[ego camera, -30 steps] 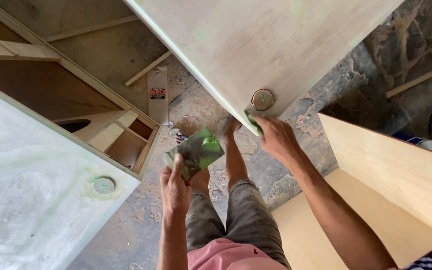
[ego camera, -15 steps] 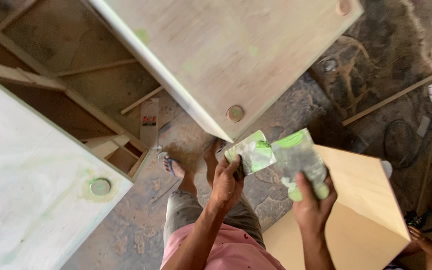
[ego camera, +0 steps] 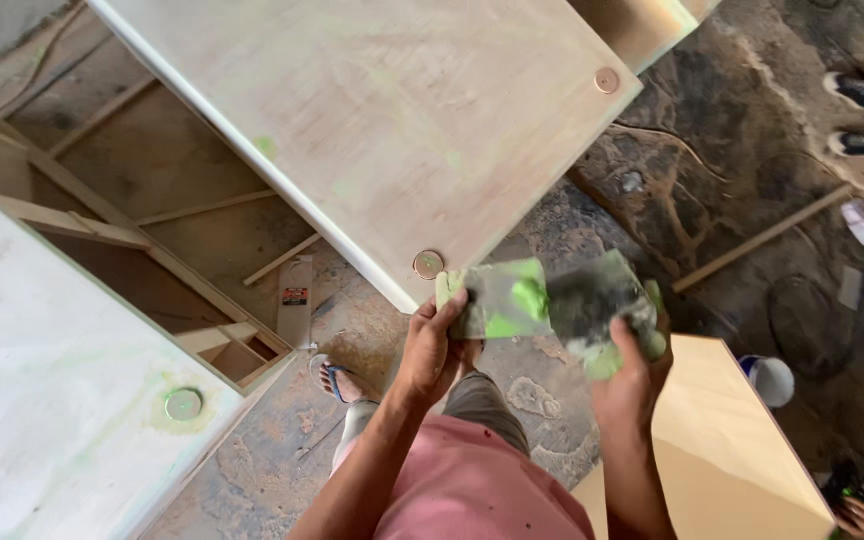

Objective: The person uses a putty knife to scoop green filler and applies it to circular indentations on the corners of wooden furniture pieces. They smooth the filler with their fingers and repeat the process on multiple units.

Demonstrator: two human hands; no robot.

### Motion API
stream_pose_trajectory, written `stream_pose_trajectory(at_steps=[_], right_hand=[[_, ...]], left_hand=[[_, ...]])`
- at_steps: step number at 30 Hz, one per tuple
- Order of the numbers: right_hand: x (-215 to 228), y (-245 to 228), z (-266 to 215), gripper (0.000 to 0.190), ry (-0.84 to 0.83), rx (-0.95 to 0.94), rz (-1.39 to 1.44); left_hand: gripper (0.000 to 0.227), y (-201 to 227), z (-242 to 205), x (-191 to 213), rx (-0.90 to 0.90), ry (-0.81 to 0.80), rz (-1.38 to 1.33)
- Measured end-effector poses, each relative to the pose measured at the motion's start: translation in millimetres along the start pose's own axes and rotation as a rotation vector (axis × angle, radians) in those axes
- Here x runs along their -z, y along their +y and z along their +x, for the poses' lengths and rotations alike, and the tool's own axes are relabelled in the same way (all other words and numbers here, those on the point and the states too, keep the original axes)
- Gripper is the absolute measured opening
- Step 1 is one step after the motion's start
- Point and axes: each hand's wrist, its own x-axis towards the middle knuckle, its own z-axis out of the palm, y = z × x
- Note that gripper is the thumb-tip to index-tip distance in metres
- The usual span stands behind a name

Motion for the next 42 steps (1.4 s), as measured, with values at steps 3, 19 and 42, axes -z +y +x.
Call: stream_pose_trajectory(at_steps=[3, 19, 42], right_hand=[[-13.8, 36.7, 56.3, 0.042, -0.085, -0.226, 0.366], [28.3, 48.9, 170.4, 0.071, -1.468, 0.700, -0.543], [-93.9, 371.1, 199.0, 0.070, -1.210, 0.705, -1.164]], left_hand=[[0.016, -38.0, -0.5, -7.2, 0.068, -0.018, 0.032], [0.017, -62.4, 2.9, -74.9, -0.531, 0.290, 0.086], [0.053, 17.1, 94.6, 224.4, -0.488, 0.822, 0.039]])
